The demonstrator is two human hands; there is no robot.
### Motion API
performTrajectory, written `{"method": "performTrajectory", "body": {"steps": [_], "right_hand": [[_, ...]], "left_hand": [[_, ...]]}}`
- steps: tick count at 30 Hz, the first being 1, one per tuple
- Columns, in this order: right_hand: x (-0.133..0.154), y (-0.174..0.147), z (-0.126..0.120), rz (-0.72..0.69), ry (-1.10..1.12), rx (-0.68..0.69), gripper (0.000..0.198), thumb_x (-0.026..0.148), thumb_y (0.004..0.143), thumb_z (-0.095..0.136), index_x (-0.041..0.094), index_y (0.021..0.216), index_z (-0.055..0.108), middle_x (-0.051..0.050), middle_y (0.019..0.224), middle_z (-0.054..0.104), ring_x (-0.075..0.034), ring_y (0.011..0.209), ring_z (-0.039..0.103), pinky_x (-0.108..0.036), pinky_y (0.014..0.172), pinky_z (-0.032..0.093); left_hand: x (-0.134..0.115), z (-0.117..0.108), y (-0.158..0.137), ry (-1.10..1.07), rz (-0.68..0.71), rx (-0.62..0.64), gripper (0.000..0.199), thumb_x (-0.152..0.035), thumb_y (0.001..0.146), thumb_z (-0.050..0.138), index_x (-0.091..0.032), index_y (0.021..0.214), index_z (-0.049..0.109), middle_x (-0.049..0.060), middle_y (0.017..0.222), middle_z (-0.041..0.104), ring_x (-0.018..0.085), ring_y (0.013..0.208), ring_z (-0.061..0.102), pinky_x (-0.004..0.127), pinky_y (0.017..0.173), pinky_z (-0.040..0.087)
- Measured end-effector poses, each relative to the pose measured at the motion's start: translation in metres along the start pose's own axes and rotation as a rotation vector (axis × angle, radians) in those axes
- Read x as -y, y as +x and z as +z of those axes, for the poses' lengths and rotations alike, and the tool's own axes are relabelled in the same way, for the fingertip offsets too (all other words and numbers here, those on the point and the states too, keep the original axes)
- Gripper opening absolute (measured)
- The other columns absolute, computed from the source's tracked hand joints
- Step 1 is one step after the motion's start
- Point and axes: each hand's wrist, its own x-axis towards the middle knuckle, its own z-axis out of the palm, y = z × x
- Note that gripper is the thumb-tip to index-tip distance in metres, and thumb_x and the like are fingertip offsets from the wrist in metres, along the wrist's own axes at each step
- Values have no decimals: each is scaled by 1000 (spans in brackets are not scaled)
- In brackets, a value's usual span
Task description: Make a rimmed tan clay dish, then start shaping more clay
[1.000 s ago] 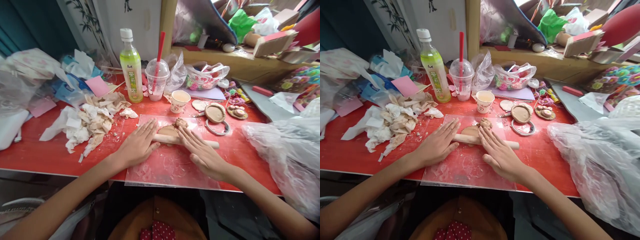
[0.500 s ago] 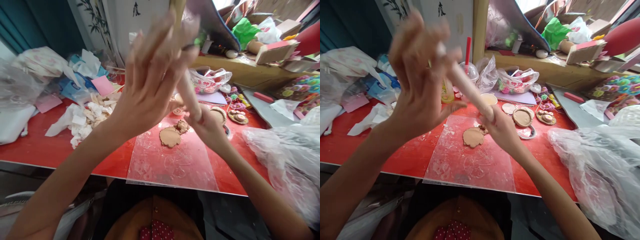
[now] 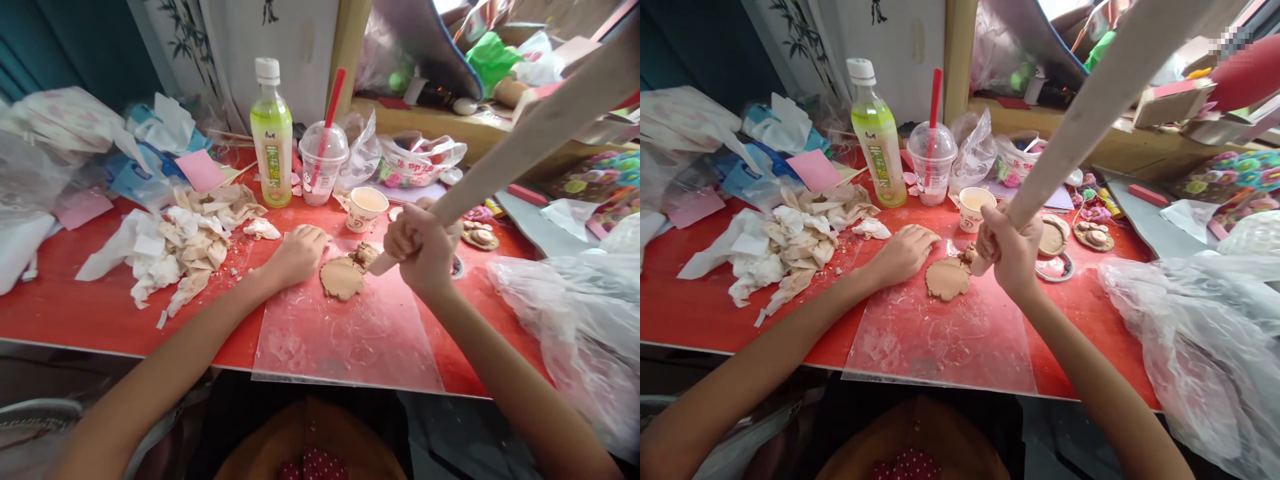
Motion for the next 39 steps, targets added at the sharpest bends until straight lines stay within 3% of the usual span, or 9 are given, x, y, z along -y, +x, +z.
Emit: {"method": "performTrajectory", "body": {"steps": [4, 7, 10, 20, 25, 28, 30, 34, 39], "right_hand": [[10, -1, -25, -38, -125, -45, 31, 21, 72, 66, 21, 50, 44, 9, 38, 34, -5, 32, 28, -22, 32, 22], [3, -3, -45, -80, -198, -97, 28, 19, 72, 66, 20, 52, 47, 8, 39, 37, -6, 34, 32, -23, 34, 25], [-3, -4, -58, -54, -251, -117, 30, 20, 72, 67, 19, 50, 47, 7, 40, 39, -7, 36, 35, -23, 35, 26], [10, -2, -60, 20, -360, -185, 33, 24, 76, 63, 23, 51, 41, 5, 43, 34, -8, 39, 29, -29, 39, 26], [34, -1, -67, 57, -460, -115, 32, 22, 76, 66, 21, 51, 46, 5, 43, 36, -8, 38, 32, -29, 37, 25], [53, -2, -81, 174, -732, -22, 34, 32, 71, 73, 19, 50, 49, 3, 43, 42, -7, 38, 36, -26, 36, 23], [63, -2, -90, 237, -970, 44, 33, 39, 68, 74, 18, 53, 53, 3, 44, 44, -7, 38, 37, -25, 35, 24], [72, -1, -102, 299, -1135, 56, 29, 47, 71, 69, 19, 71, 63, 3, 47, 49, -8, 40, 42, -24, 36, 32], [61, 0, -102, 301, -1260, -81, 35, 54, 77, 61, 21, 88, 54, 2, 52, 51, -11, 42, 46, -25, 37, 34]], "left_hand": [[-19, -1, 0, -190, 29, 85, 33, -14, 92, 33, -10, 120, 49, 11, 119, 59, 20, 113, 53, 39, 102, 38], [-31, -4, 0, -312, 7, 147, 38, -10, 88, 34, -9, 123, 47, 12, 117, 58, 21, 114, 51, 39, 101, 40], [-33, -4, -1, -416, -69, 133, 42, -4, 83, 35, -11, 121, 49, 11, 113, 58, 20, 108, 53, 37, 97, 44], [-25, -9, 2, -707, -190, 155, 47, 4, 68, 34, -18, 104, 54, 5, 107, 63, 15, 105, 59, 35, 93, 49], [-28, -15, 2, -907, -209, 132, 41, 2, 73, 33, -19, 105, 50, 5, 109, 65, 13, 107, 61, 34, 97, 48], [-31, -15, 2, -770, -253, 86, 39, -4, 77, 40, -19, 111, 50, 8, 121, 60, 17, 116, 56, 37, 100, 46], [-31, -14, 2, -751, -272, 72, 40, -3, 77, 40, -18, 112, 49, 9, 119, 63, 16, 113, 59, 35, 97, 49], [-31, -13, -1, -803, -197, 47, 37, 0, 75, 36, -15, 102, 56, 6, 103, 70, 13, 98, 67, 26, 85, 55], [-29, -13, -9, -675, 57, -93, 34, -1, 77, 39, -15, 100, 60, 5, 94, 73, 14, 90, 69, 27, 79, 56]]}}
